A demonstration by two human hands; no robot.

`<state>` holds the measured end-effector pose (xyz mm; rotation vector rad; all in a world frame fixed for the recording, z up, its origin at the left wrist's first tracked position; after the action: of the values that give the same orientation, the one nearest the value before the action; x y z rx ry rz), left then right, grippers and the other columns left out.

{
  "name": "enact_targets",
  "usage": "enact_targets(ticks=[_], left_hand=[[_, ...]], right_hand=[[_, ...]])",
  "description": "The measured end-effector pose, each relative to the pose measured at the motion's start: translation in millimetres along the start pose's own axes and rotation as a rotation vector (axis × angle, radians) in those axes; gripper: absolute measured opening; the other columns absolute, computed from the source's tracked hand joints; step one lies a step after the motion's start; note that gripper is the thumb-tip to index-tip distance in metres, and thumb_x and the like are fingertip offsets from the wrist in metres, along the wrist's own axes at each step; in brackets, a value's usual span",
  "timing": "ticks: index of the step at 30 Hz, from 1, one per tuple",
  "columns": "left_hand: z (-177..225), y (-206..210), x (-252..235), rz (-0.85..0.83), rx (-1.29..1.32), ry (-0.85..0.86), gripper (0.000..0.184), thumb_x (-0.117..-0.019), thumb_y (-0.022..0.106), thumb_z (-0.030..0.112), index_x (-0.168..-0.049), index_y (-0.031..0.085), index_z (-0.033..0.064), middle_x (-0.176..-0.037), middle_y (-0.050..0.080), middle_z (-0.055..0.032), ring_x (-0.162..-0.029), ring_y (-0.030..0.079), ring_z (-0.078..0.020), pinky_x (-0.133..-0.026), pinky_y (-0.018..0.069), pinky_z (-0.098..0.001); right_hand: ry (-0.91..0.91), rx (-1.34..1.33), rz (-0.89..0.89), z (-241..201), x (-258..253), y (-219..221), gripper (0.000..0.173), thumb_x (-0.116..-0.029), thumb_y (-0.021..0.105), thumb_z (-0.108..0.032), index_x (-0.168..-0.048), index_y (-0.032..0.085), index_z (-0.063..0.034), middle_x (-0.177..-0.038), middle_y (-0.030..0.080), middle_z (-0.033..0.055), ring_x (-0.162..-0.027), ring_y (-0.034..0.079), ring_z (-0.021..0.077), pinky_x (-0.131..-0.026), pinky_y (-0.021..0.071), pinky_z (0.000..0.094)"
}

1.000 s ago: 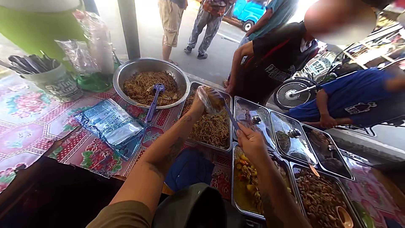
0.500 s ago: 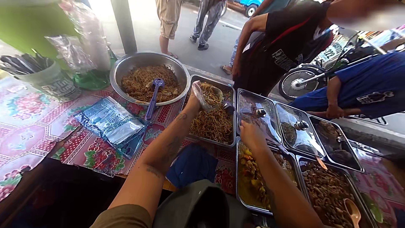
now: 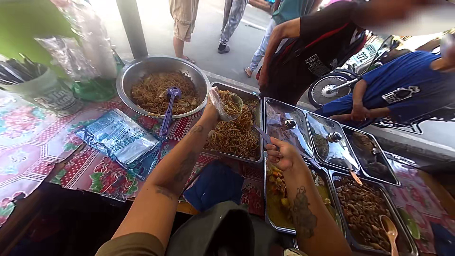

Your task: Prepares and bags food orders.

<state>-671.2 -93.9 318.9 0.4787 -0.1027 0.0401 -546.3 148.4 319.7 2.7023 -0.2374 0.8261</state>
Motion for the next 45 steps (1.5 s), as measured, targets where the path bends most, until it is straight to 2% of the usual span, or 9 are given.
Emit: enact_targets(ticks=[14,18,22,25,30,36,40,42,45], left_hand=[[-18,12,-11,-0.029,-0.068,-0.059,0.055,-0.1111,0.031,0.044,-0.162,0.015,0.0301,-0.144,0.052,-0.0163,-0.121,0.059,-0.0304,-0.092,0.0539,-0.0540],[-4,35,7,-0.048,-0.021,-0.156,0.052,-0.1123,0.029,0.038,-0.161,0.016,0.0287,-0.138,0.052,-0.0167,-0.112,0.059,-0.0277,-0.090,0.0520,-0.0478],[-23,39,-14,-0.097,0.021,-0.122,0.042,-0.1116,0.032,0.039,-0.150,0.036,0.0227,-0.115,0.063,-0.0124,-0.092,0.065,-0.0229,-0.073,0.0566,-0.0416],[-17,49,-10,-0.167,0.061,-0.093,0.040,-0.1123,0.027,0.037,-0.141,0.046,0.0156,-0.116,0.062,-0.0094,-0.100,0.063,-0.0192,-0.082,0.0550,-0.0407],[-19,48,-13,-0.169,0.065,-0.071,0.039,-0.1127,0.025,0.035,-0.136,0.049,0.0148,-0.112,0.064,-0.0071,-0.097,0.064,-0.0174,-0.081,0.0556,-0.0391],[-30,38,-25,-0.199,0.105,-0.028,0.034,-0.1123,0.027,0.028,-0.136,0.047,0.0129,-0.111,0.063,-0.0070,-0.095,0.064,-0.0178,-0.080,0.0559,-0.0391],[-25,41,-15,-0.153,0.161,0.025,0.033,-0.1120,0.027,0.024,-0.138,0.043,0.0115,-0.113,0.062,-0.0080,-0.097,0.063,-0.0179,-0.082,0.0551,-0.0389],[-24,45,-5,-0.111,0.171,0.021,0.040,-0.1129,0.023,0.031,-0.147,0.036,0.0147,-0.122,0.059,-0.0091,-0.105,0.061,-0.0184,-0.085,0.0544,-0.0396],[-24,50,9,-0.071,0.228,0.060,0.045,-0.1121,0.026,0.033,-0.155,0.025,0.0194,-0.133,0.055,-0.0109,-0.113,0.060,-0.0206,-0.089,0.0547,-0.0430]], right_hand=[[-0.202,0.030,-0.111,-62,58,32,0.029,-0.1138,0.029,-0.022,-0.098,0.051,-0.0102,-0.055,0.039,-0.0067,-0.037,0.031,-0.0021,-0.034,0.0298,0.0114],[-0.266,0.331,-0.077,-57,65,42,0.031,-0.1136,0.032,-0.019,-0.131,0.053,-0.0052,-0.060,0.040,-0.0061,-0.040,0.030,-0.0006,-0.036,0.0278,0.0141],[-0.730,1.010,0.065,-73,73,49,0.037,-0.1085,0.048,-0.013,-0.142,0.057,0.0010,-0.085,0.064,0.0013,-0.062,0.050,0.0008,-0.060,0.0434,0.0175],[-0.941,1.314,0.200,-80,90,52,0.041,-0.1083,0.048,-0.021,-0.143,0.060,-0.0032,-0.111,0.075,0.0168,-0.093,0.070,0.0243,-0.086,0.0546,0.0442],[-1.117,1.359,0.338,-97,112,46,0.039,-0.1074,0.050,-0.021,-0.139,0.064,-0.0033,-0.106,0.075,0.0197,-0.092,0.072,0.0332,-0.084,0.0561,0.0524],[-0.556,1.267,0.257,-68,29,17,0.043,-0.1120,0.037,-0.017,-0.148,0.050,0.0030,-0.134,0.063,0.0262,-0.123,0.062,0.0354,-0.109,0.0443,0.0500],[-0.252,1.359,0.196,-11,-21,23,0.044,-0.1134,0.031,-0.019,-0.148,0.050,0.0009,-0.129,0.064,0.0263,-0.118,0.063,0.0359,-0.104,0.0461,0.0503],[-0.299,1.466,0.238,-9,-18,37,0.042,-0.1117,0.037,-0.021,-0.142,0.058,-0.0011,-0.139,0.058,0.0267,-0.134,0.052,0.0402,-0.112,0.0394,0.0545],[-0.470,1.090,0.232,-14,-8,53,0.036,-0.1110,0.042,-0.017,-0.133,0.064,0.0018,-0.131,0.062,0.0219,-0.124,0.058,0.0310,-0.107,0.0446,0.0455]])
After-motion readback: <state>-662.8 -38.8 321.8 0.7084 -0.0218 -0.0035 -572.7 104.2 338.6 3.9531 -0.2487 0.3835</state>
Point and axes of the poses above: each hand's wrist, its own x-axis away from the middle knuckle, its own y-axis out of the palm, z = x × y, the point moved 10 cm from there along -x, towards the middle knuckle
